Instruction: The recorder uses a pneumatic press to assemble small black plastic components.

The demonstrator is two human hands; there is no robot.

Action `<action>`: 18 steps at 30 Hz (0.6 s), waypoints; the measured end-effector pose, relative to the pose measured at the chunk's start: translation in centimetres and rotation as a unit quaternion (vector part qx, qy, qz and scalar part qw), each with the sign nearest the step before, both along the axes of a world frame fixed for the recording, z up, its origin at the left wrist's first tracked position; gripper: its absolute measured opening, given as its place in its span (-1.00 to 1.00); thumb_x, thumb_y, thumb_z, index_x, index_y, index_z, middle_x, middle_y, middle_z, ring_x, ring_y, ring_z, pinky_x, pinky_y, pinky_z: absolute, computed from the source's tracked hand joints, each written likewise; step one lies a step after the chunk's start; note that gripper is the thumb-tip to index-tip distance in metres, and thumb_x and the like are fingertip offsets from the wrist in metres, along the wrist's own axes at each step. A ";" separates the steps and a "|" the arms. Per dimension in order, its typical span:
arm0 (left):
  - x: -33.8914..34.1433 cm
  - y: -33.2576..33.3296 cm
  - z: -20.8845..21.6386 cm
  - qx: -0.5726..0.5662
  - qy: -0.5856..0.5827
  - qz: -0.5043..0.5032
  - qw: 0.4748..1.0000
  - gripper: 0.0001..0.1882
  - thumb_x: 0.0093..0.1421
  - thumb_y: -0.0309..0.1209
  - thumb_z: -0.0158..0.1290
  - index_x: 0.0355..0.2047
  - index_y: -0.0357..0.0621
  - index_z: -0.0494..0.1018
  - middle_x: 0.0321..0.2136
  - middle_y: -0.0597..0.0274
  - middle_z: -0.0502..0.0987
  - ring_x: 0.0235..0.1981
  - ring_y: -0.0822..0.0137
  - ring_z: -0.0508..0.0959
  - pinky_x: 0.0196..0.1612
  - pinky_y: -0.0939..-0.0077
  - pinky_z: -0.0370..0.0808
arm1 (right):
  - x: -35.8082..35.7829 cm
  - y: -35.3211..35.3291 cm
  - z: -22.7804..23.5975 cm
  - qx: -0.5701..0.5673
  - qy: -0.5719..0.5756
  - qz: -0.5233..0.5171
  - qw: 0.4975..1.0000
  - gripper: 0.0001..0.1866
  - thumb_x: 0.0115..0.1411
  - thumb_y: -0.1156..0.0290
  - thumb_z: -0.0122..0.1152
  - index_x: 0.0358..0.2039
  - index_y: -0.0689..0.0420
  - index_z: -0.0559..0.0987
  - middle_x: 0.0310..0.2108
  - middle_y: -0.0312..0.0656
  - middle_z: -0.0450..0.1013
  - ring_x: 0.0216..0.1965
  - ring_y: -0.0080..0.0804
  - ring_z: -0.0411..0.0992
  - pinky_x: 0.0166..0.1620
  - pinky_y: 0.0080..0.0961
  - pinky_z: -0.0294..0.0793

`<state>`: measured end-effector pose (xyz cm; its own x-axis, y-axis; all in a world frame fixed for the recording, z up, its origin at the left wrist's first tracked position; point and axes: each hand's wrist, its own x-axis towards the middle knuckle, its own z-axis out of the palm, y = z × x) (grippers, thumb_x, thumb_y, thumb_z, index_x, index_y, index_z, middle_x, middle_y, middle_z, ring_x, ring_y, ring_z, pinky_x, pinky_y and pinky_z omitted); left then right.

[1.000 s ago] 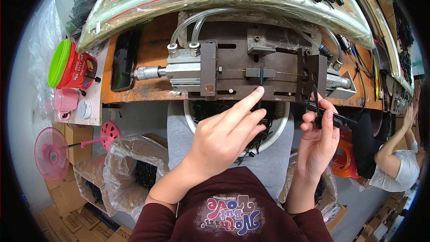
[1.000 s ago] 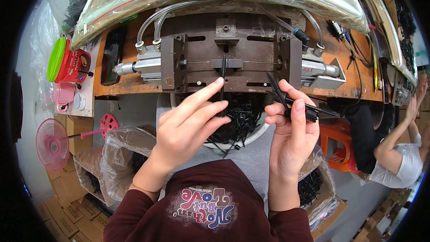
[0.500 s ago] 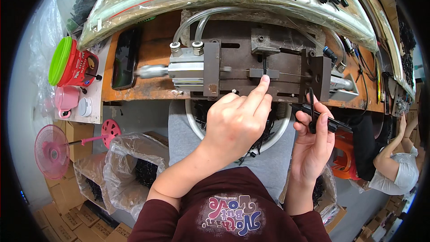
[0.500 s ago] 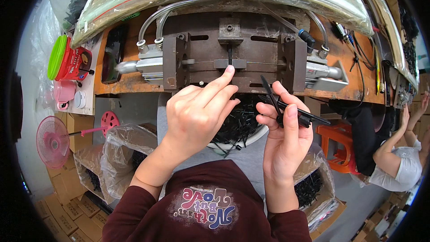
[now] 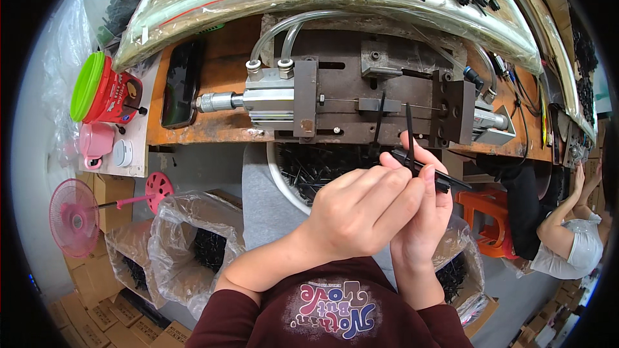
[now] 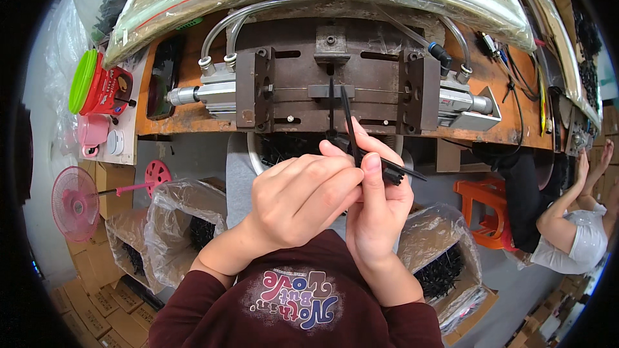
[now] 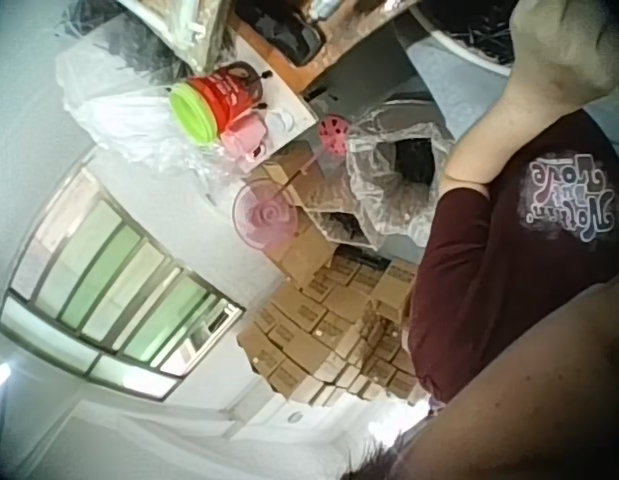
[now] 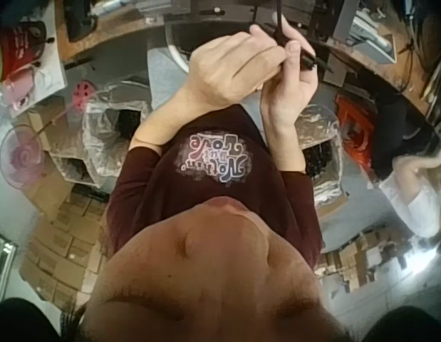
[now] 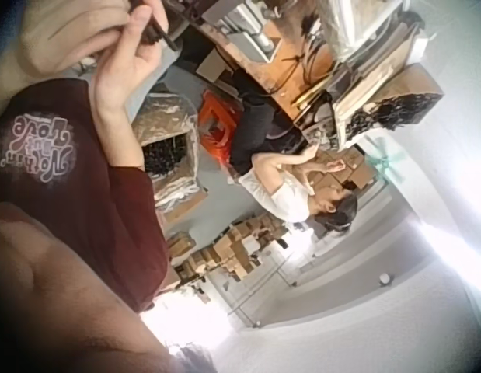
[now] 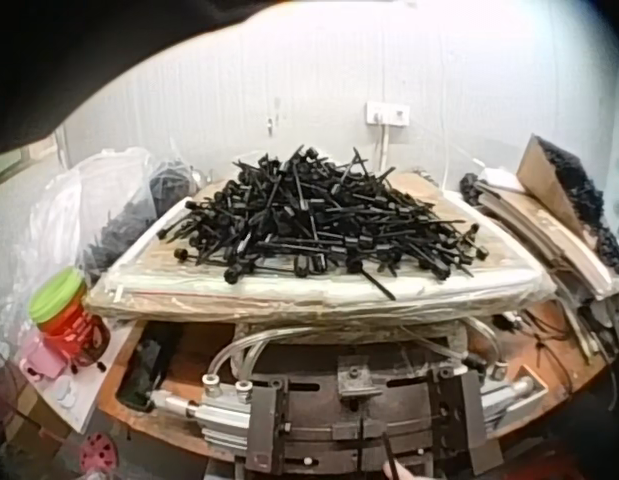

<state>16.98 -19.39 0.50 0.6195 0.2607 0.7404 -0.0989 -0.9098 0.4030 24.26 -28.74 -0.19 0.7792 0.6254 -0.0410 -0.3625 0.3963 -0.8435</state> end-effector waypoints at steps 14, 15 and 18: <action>-0.5 2.0 -1.1 0.015 0.141 0.071 0.987 -0.74 0.02 -0.46 0.24 -0.25 -0.24 0.58 0.02 0.08 0.55 -0.35 0.26 0.62 -0.26 0.48 0.55 | 2.7 -2.3 0.5 -0.129 -0.140 -0.031 0.981 -0.80 0.31 0.43 0.15 -0.23 0.35 0.57 -0.31 -0.02 0.59 -0.45 -0.46 0.57 -0.59 -0.72 0.44; -0.4 2.2 -0.8 0.028 0.157 0.077 0.984 -0.74 0.01 -0.46 0.24 -0.25 -0.24 0.58 0.01 0.09 0.55 -0.38 0.28 0.61 -0.28 0.48 0.54 | 2.7 -2.5 0.7 -0.134 -0.138 -0.020 0.981 -0.81 0.29 0.44 0.16 -0.23 0.35 0.57 -0.33 -0.04 0.59 -0.44 -0.45 0.58 -0.62 -0.72 0.43; 0.0 2.8 -0.5 0.047 0.167 0.081 0.982 -0.74 -0.02 -0.46 0.26 -0.28 -0.24 0.59 -0.02 0.12 0.57 -0.45 0.33 0.60 -0.32 0.50 0.53 | 2.7 -2.6 1.2 -0.162 -0.123 0.006 0.979 -0.83 0.26 0.47 0.20 -0.28 0.36 0.56 -0.41 -0.09 0.57 -0.42 -0.40 0.61 -0.66 -0.71 0.41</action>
<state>17.03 -16.62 -0.01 0.7881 0.3157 0.5285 0.1728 -0.9374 0.3023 26.95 -31.31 1.06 0.7828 0.6203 -0.0506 -0.1348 0.0896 -0.9868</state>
